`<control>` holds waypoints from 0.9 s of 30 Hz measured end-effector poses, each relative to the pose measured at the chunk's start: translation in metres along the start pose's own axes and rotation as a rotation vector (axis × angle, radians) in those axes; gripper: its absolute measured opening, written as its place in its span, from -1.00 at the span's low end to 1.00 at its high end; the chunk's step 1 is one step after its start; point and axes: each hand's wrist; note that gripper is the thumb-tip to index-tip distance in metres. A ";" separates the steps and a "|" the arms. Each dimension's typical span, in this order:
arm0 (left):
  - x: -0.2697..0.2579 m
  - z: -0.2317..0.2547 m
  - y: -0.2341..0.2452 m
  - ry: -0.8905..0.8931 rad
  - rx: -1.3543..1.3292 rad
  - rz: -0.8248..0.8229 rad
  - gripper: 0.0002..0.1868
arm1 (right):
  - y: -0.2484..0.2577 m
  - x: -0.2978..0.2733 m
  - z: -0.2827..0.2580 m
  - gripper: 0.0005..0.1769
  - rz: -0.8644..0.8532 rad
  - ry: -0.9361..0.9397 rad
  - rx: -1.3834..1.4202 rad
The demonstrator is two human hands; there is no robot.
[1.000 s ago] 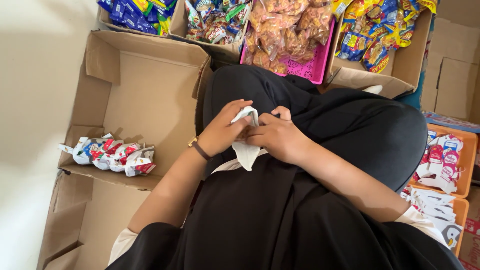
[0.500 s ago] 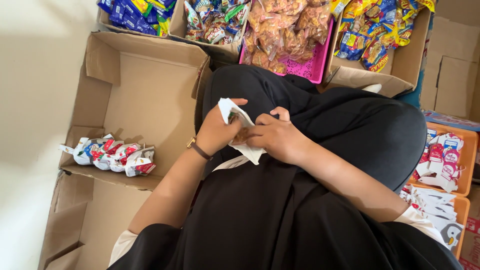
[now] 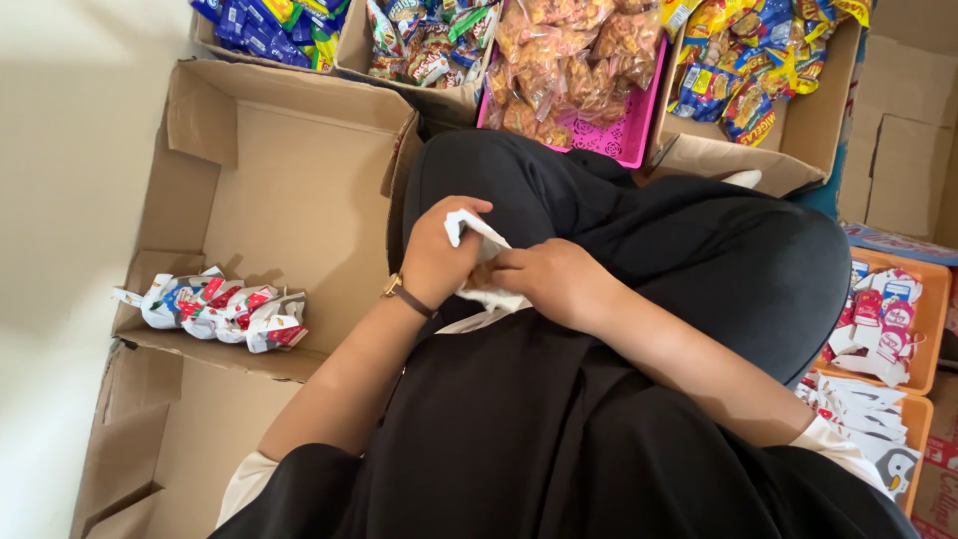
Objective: The person is packing various snack items into small, penguin-themed gift bags while sitting on the floor surrounded by boxes of supplies.
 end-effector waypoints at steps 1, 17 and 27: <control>0.000 0.002 0.000 0.001 0.000 0.001 -0.79 | 0.005 0.002 0.000 -0.73 -0.001 0.001 0.001; 0.083 -0.054 0.008 -0.021 -0.274 0.030 -0.49 | 0.080 0.048 0.037 -0.69 0.118 -0.263 0.041; 0.250 -0.280 0.061 -0.060 0.493 0.455 -0.72 | 0.075 0.052 0.085 -0.72 0.072 -0.478 -0.002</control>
Point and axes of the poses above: each hand's wrist, its own x-axis towards the middle knuckle, its own y-axis out of the back of the hand, z = x × y, and after that the axes turned 12 degrees about z, right-handed
